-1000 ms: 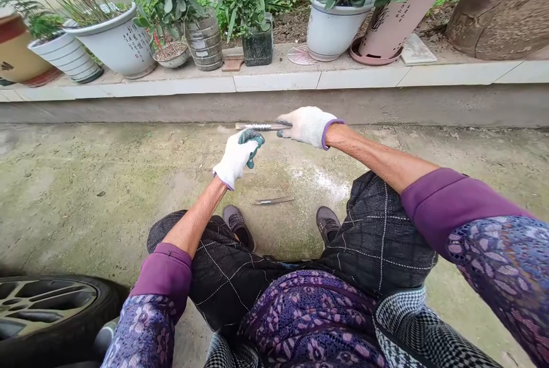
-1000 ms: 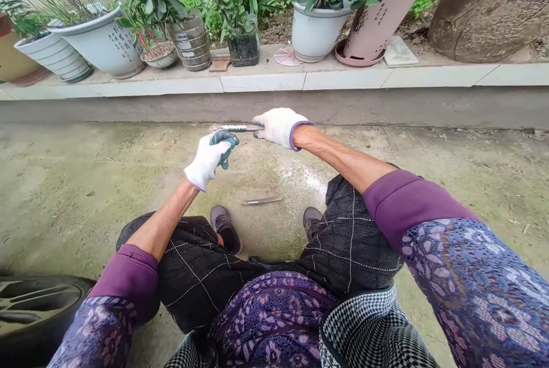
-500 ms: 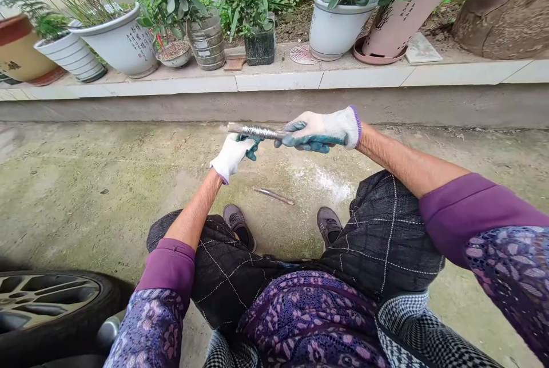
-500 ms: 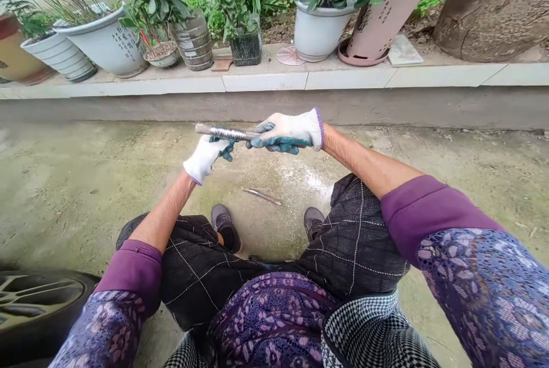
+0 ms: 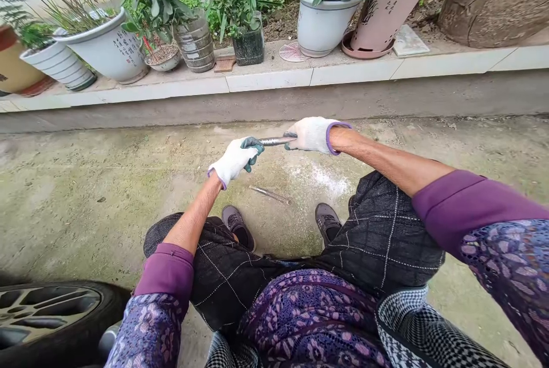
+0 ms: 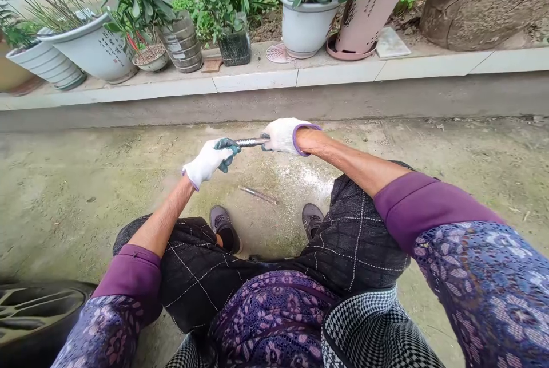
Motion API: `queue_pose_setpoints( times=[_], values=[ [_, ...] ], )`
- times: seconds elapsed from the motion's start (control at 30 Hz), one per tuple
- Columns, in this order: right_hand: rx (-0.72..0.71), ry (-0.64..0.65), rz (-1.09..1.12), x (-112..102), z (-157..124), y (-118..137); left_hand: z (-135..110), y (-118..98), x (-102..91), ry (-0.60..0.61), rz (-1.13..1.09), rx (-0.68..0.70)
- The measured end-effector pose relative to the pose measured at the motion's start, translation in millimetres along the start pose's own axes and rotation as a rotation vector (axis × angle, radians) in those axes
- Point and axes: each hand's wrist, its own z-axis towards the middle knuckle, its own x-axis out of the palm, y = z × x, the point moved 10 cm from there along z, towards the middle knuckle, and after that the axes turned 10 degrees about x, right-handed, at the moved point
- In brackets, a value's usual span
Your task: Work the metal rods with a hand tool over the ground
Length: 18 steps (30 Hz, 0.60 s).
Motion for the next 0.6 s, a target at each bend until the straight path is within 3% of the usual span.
queue_pose_setpoints(
  times=[0.17,0.27,0.47,0.6],
  values=[
    [-0.028,-0.138,0.039,-25,3,12,0,-10,-12.3,-0.077,-0.089,0.081],
    [-0.052,-0.153,0.188,-35,3,22,-2,-16,-24.3,-0.150,-0.185,0.117],
    [-0.043,0.128,0.734,-23,-7,36,-7,-19,-32.2,-0.167,-0.309,0.119],
    [-0.141,0.338,0.861,-15,-22,46,-4,-20,-32.1,-0.109,-0.293,0.119]
  ],
)
